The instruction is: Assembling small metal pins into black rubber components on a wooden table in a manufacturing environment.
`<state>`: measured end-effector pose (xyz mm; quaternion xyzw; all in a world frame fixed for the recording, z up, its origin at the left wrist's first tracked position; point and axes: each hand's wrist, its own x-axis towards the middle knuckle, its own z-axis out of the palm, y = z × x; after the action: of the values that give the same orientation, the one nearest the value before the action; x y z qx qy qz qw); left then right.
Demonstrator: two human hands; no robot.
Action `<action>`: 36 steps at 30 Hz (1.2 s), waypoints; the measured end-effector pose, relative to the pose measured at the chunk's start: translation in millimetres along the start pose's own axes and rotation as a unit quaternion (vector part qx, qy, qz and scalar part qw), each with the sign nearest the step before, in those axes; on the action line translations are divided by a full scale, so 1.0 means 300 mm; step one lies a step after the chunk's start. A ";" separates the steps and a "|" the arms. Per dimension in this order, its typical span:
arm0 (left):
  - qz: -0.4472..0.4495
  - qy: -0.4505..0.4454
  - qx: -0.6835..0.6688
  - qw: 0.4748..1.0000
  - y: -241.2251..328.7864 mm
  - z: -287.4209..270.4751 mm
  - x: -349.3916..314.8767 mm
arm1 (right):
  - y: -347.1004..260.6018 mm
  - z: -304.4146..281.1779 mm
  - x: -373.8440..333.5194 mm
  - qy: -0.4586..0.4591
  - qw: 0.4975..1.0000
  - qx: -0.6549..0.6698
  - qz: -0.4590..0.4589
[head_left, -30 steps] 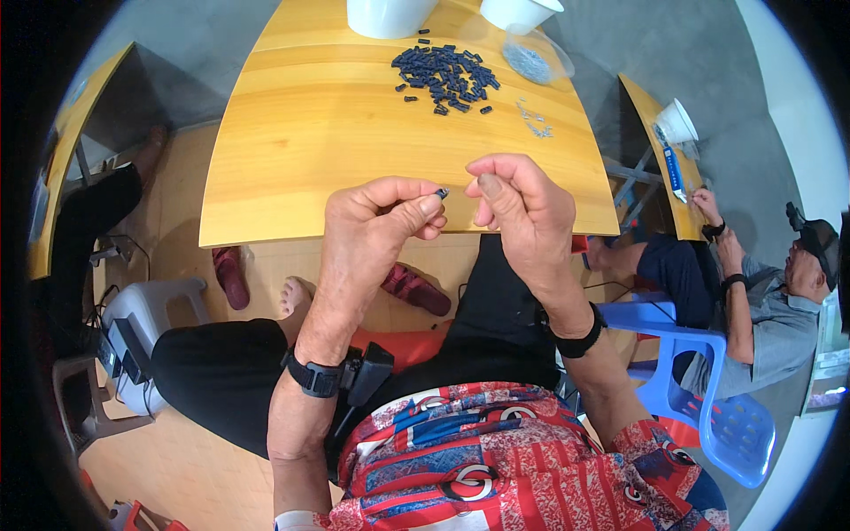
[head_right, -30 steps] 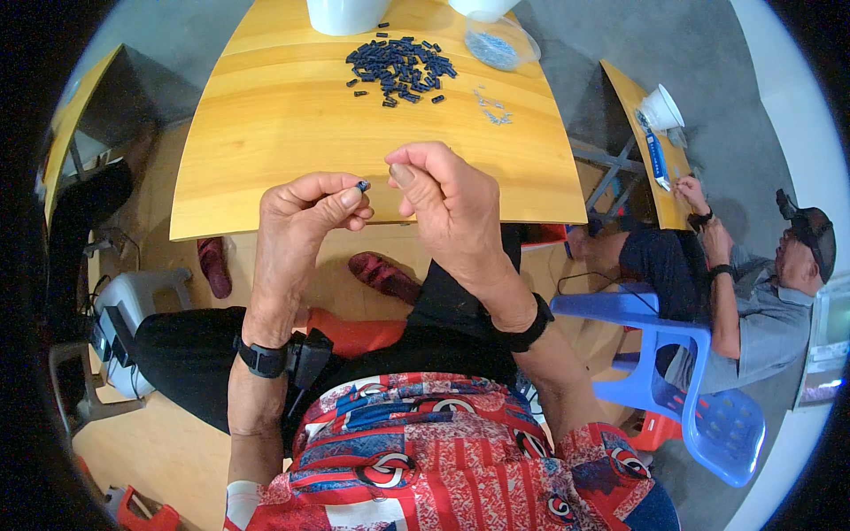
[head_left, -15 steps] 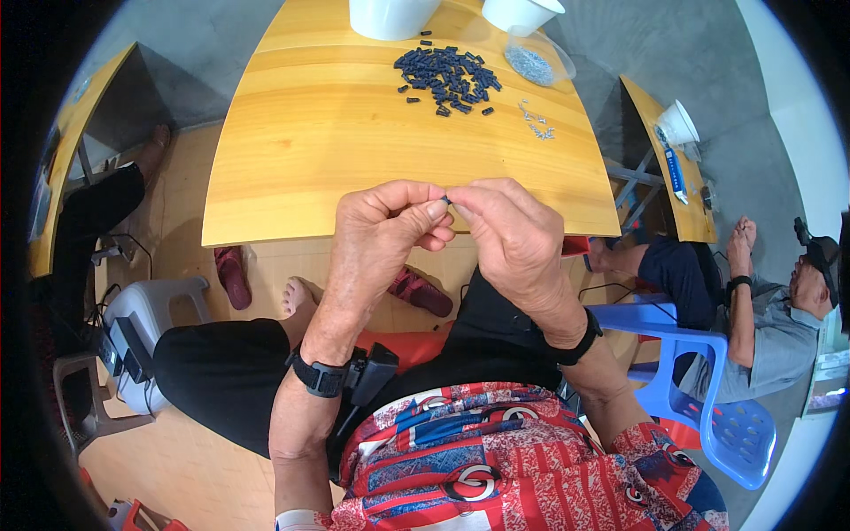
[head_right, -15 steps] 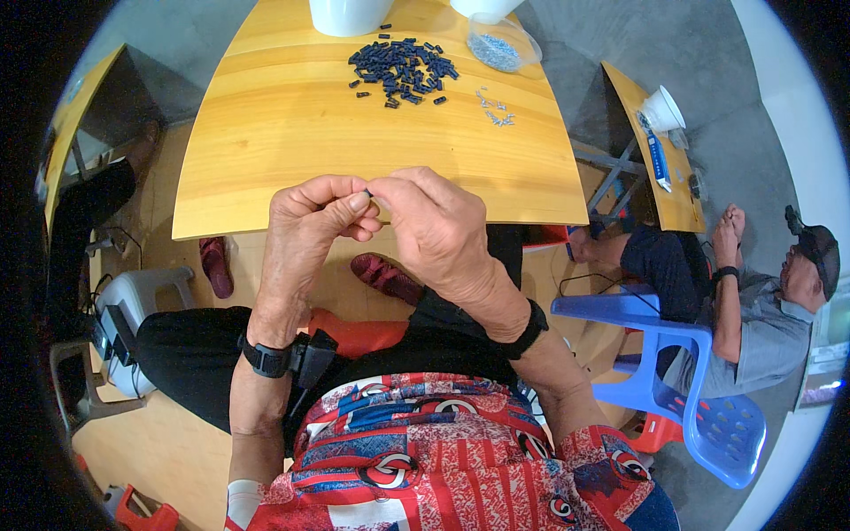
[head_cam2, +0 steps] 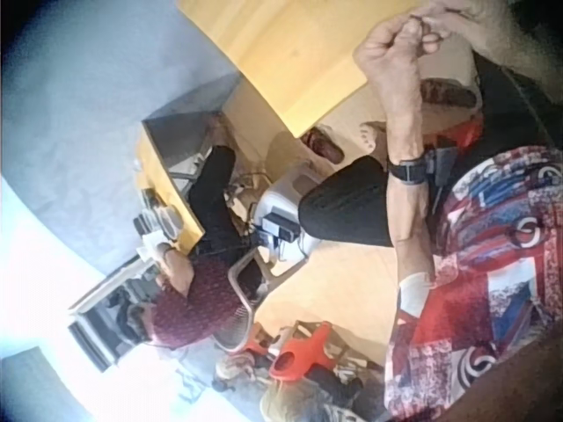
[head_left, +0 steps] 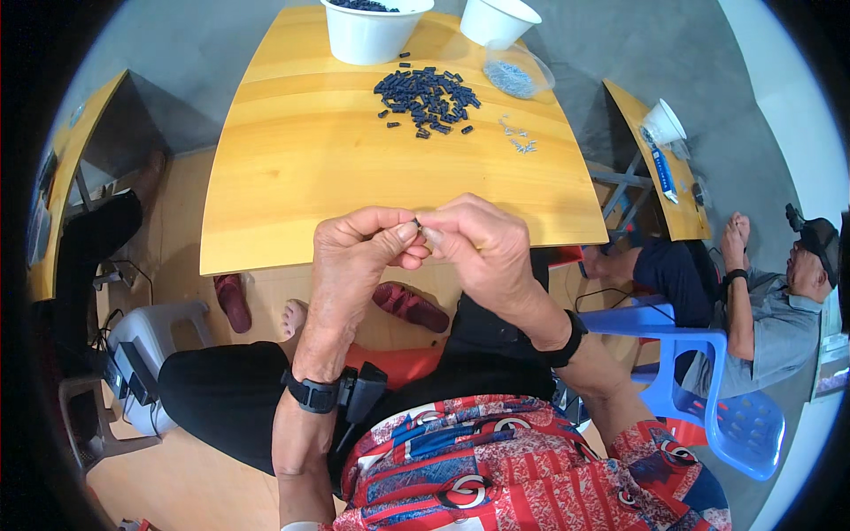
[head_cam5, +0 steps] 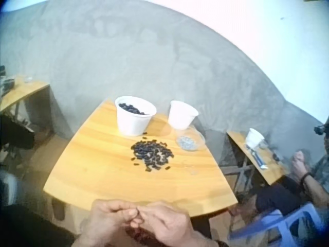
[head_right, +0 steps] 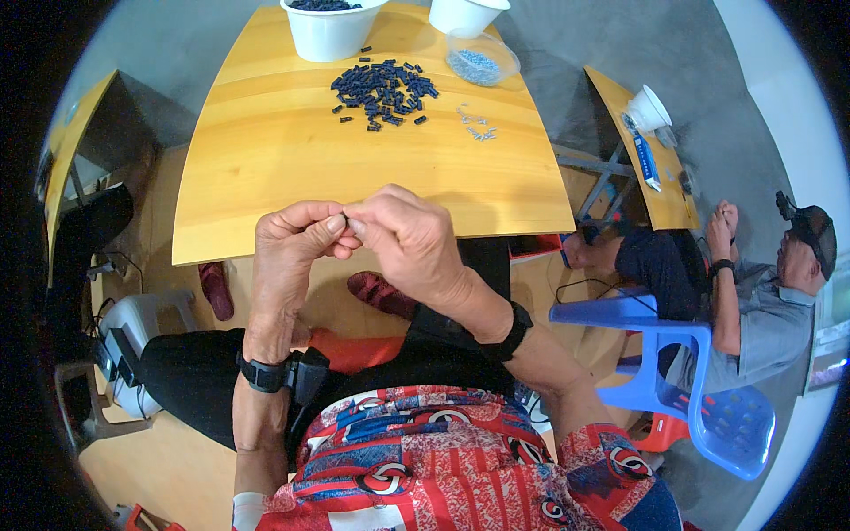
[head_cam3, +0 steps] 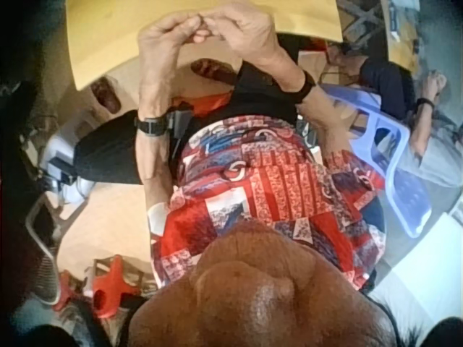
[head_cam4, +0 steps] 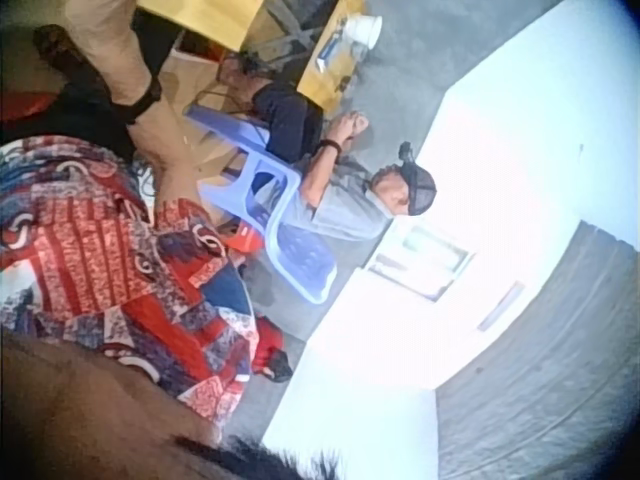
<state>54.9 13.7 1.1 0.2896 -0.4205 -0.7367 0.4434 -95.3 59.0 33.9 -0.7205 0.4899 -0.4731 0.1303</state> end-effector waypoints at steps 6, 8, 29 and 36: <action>0.022 -0.038 -0.011 0.999 0.015 0.006 -0.002 | -0.020 -0.046 0.027 -0.015 0.959 0.184 0.216; 0.029 -0.039 -0.007 0.999 0.014 0.005 0.000 | -0.022 -0.051 0.033 -0.032 0.951 0.198 0.235; 0.068 -0.009 0.081 0.994 -0.007 0.018 0.000 | 0.008 -0.017 0.041 -0.056 0.992 0.006 0.117; 0.041 0.014 0.073 0.996 -0.043 0.003 0.020 | 0.064 -0.022 0.042 -0.098 0.987 0.000 0.129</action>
<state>46.2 11.7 -10.0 0.3142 -0.4784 -0.6808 0.4572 -111.0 40.9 31.8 -0.6941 0.5637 -0.3794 0.2376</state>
